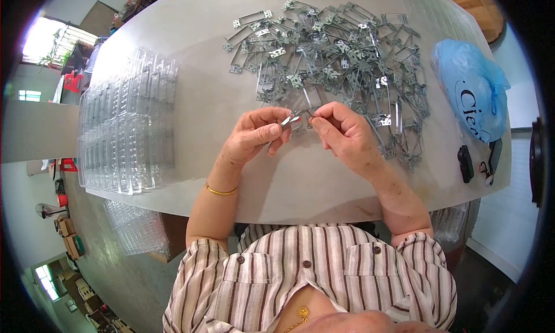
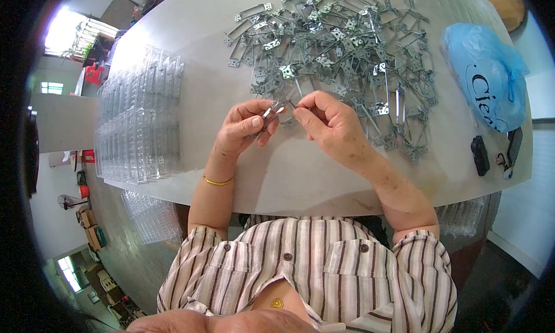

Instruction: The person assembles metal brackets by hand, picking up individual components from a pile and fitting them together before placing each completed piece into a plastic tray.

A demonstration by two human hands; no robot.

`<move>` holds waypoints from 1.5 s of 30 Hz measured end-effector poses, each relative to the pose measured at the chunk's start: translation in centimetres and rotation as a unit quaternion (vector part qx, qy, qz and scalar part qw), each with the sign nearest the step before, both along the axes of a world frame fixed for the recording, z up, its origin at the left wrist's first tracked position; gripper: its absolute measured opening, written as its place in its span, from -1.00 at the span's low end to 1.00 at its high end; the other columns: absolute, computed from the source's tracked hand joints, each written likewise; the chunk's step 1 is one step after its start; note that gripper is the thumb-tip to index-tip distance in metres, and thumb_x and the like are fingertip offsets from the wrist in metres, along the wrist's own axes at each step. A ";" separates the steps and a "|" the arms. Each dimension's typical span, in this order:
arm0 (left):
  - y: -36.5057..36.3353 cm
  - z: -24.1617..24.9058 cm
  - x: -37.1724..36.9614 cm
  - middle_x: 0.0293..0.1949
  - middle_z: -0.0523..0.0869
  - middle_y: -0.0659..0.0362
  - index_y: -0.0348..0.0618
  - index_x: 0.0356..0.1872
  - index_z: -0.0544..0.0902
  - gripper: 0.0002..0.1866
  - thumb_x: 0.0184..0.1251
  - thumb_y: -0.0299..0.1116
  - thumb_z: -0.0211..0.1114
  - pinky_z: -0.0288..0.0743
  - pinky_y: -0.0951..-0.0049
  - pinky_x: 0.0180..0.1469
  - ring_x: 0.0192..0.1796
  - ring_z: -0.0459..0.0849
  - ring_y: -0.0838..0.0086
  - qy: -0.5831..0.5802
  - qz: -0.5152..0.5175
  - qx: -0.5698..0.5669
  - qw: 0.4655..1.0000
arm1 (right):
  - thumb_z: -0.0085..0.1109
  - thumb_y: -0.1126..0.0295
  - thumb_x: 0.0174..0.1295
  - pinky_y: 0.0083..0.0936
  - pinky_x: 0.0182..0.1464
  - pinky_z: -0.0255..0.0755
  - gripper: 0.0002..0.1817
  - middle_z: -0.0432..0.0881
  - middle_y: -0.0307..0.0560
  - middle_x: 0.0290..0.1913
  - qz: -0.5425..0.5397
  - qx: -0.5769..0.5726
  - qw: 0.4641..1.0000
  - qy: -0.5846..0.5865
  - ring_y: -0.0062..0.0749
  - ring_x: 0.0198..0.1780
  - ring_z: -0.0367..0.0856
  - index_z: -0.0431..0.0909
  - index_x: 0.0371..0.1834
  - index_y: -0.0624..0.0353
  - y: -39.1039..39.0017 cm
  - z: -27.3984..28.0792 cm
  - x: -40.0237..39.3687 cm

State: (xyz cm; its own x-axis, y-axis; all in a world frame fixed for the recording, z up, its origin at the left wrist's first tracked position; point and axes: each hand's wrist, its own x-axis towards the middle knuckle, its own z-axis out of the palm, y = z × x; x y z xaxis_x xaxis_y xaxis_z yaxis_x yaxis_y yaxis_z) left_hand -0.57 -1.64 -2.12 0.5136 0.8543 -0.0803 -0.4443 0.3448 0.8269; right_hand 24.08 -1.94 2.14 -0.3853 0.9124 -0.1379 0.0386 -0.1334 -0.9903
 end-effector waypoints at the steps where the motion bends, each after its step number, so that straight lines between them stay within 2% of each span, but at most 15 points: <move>1: 0.0 0.0 -0.1 -0.31 0.74 0.13 -0.38 0.16 0.65 -0.54 0.41 -0.22 0.43 0.44 0.57 -0.41 -0.43 0.58 0.58 -0.001 -0.001 0.000 1.000 | 0.21 0.38 0.52 -0.75 -0.44 0.28 -0.89 0.50 -0.42 -0.44 -0.002 -0.014 1.000 0.008 -0.81 -0.45 0.42 0.57 -0.07 0.18 0.0 0.2 -0.1; 7: -0.4 0.5 0.1 -0.34 0.72 0.17 -0.34 0.14 0.68 -0.54 0.37 -0.20 0.47 0.40 0.59 -0.40 -0.43 0.53 0.63 0.082 -0.006 0.006 0.997 | 0.14 0.34 0.56 -0.73 -0.40 0.35 -0.82 0.55 -0.34 -0.39 0.030 -0.068 0.997 0.017 -0.74 -0.44 0.46 0.52 0.06 0.19 0.3 0.3 0.3; 9: -0.4 0.4 0.3 -0.34 0.73 0.16 -0.40 0.15 0.66 -0.45 0.33 -0.14 0.49 0.40 0.63 -0.44 -0.47 0.55 0.61 0.102 0.009 0.010 0.995 | 0.11 0.34 0.57 -0.70 -0.38 0.39 -0.80 0.57 -0.31 -0.38 0.028 -0.091 0.995 0.027 -0.70 -0.44 0.48 0.50 0.11 0.20 0.6 0.2 0.5; 11: -0.3 0.3 0.2 -0.34 0.73 0.17 -0.41 0.15 0.66 -0.45 0.33 -0.14 0.49 0.40 0.63 -0.43 -0.46 0.54 0.62 0.114 -0.007 0.013 0.993 | 0.06 0.33 0.59 -0.65 -0.36 0.45 -0.76 0.60 -0.24 -0.35 0.073 -0.120 0.985 0.099 -0.63 -0.45 0.52 0.47 0.16 0.23 0.8 -0.4 0.5; 18: -0.3 1.3 0.3 -0.33 0.73 0.18 -0.42 0.14 0.67 -0.44 0.32 -0.14 0.50 0.40 0.62 -0.43 -0.45 0.55 0.65 0.112 -0.039 -0.001 0.993 | 0.02 0.28 0.60 -0.60 -0.36 0.52 -0.75 0.65 -0.16 -0.34 0.076 -0.204 0.962 0.165 -0.55 -0.47 0.61 0.47 0.12 0.23 1.0 0.3 0.7; 21: -0.4 0.7 0.3 -0.32 0.74 0.16 -0.41 0.14 0.68 -0.46 0.32 -0.16 0.50 0.41 0.61 -0.42 -0.43 0.57 0.64 0.135 -0.058 0.000 0.989 | 0.03 0.26 0.60 -0.60 -0.45 0.51 -0.77 0.65 -0.20 -0.41 0.064 -0.191 0.973 0.109 -0.56 -0.50 0.62 0.50 0.02 0.21 1.0 0.1 0.8; 24: -0.1 0.6 0.3 -0.30 0.75 0.14 -0.40 0.14 0.69 -0.48 0.33 -0.17 0.50 0.43 0.61 -0.41 -0.42 0.59 0.63 0.143 -0.113 0.025 0.983 | 0.07 0.23 0.59 -0.66 -0.55 0.39 -0.78 0.61 -0.27 -0.50 0.086 -0.128 0.987 0.051 -0.66 -0.57 0.54 0.52 -0.10 0.17 1.3 -0.9 1.2; 26: -0.4 0.9 0.6 -0.29 0.76 0.13 -0.39 0.15 0.69 -0.47 0.32 -0.17 0.51 0.43 0.61 -0.41 -0.41 0.60 0.62 0.147 -0.117 0.020 0.982 | 0.12 0.23 0.57 -0.71 -0.58 0.28 -0.79 0.59 -0.31 -0.52 0.053 -0.077 0.996 0.005 -0.74 -0.59 0.45 0.54 -0.15 0.14 1.4 -0.8 1.3; 30: -0.4 0.4 0.4 -0.28 0.79 0.06 -0.40 0.16 0.68 -0.46 0.34 -0.14 0.49 0.46 0.60 -0.41 -0.40 0.64 0.56 0.097 -0.115 -0.001 0.989 | 0.15 0.24 0.55 -0.71 -0.60 0.21 -0.81 0.58 -0.33 -0.52 -0.040 -0.056 0.997 0.042 -0.77 -0.61 0.39 0.54 -0.17 0.12 1.5 -0.9 1.2; 31: -0.5 0.2 0.5 -0.28 0.79 0.06 -0.40 0.16 0.68 -0.46 0.34 -0.14 0.49 0.46 0.60 -0.41 -0.40 0.64 0.56 0.097 -0.115 -0.001 0.989 | 0.15 0.28 0.54 -0.70 -0.59 0.24 -0.84 0.58 -0.31 -0.52 -0.059 -0.060 0.994 0.071 -0.74 -0.61 0.42 0.53 -0.17 0.12 1.4 -0.7 1.2; 33: -0.6 0.1 0.8 -0.27 0.80 0.01 -0.40 0.17 0.67 -0.42 0.38 -0.06 0.43 0.50 0.56 -0.37 -0.41 0.66 0.48 0.047 -0.032 -0.018 0.998 | 0.16 0.32 0.53 -0.69 -0.59 0.26 -0.87 0.59 -0.28 -0.51 -0.078 -0.062 0.990 0.100 -0.71 -0.61 0.44 0.52 -0.16 0.12 1.3 -0.5 1.2; 35: -0.4 0.6 0.7 -0.26 0.80 0.00 -0.40 0.18 0.66 -0.40 0.40 -0.02 0.40 0.52 0.53 -0.35 -0.40 0.67 0.45 0.046 -0.020 -0.018 0.999 | 0.22 0.30 0.51 -0.72 -0.48 0.41 -0.85 0.73 -0.21 -0.38 -0.069 -0.027 0.988 0.138 -0.70 -0.47 0.59 0.51 -0.07 0.11 1.0 -0.4 1.1; 36: -0.3 0.8 0.7 -0.26 0.80 -0.01 -0.40 0.19 0.65 -0.38 0.42 0.02 0.37 0.54 0.51 -0.32 -0.40 0.68 0.41 0.044 -0.009 -0.020 0.999 | 0.22 0.30 0.51 -0.72 -0.48 0.41 -0.85 0.73 -0.21 -0.38 -0.069 -0.027 0.988 0.138 -0.70 -0.47 0.59 0.51 -0.07 0.11 0.8 -0.4 1.0; 38: -0.3 0.7 0.8 -0.25 0.80 -0.01 -0.41 0.21 0.64 -0.36 0.42 0.04 0.36 0.55 0.48 -0.31 -0.39 0.69 0.40 0.039 -0.007 -0.013 0.999 | 0.24 0.41 0.49 -0.71 -0.38 0.52 -0.86 0.77 -0.13 -0.25 -0.046 0.010 0.988 0.147 -0.66 -0.39 0.66 0.49 -0.01 0.12 0.5 -0.4 0.8; 45: -0.3 0.2 1.0 -0.22 0.79 0.00 -0.39 0.22 0.62 -0.35 0.43 0.06 0.36 0.57 0.42 -0.28 -0.37 0.72 0.38 0.032 -0.030 -0.004 0.999 | 0.32 0.52 0.41 -0.68 -0.32 0.60 -0.82 0.75 -0.17 -0.20 -0.067 0.134 0.984 0.098 -0.67 -0.33 0.69 0.54 -0.01 0.16 -0.4 -1.5 -0.1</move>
State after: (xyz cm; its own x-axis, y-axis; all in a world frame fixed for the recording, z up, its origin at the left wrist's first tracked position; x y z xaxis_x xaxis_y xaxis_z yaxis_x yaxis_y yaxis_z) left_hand 0.45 -1.92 -1.97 0.5574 0.8214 -0.1213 -0.3695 0.3762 0.8497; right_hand 23.95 -2.33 0.66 -0.2544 0.9502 0.1801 -0.1564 0.1433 -0.9772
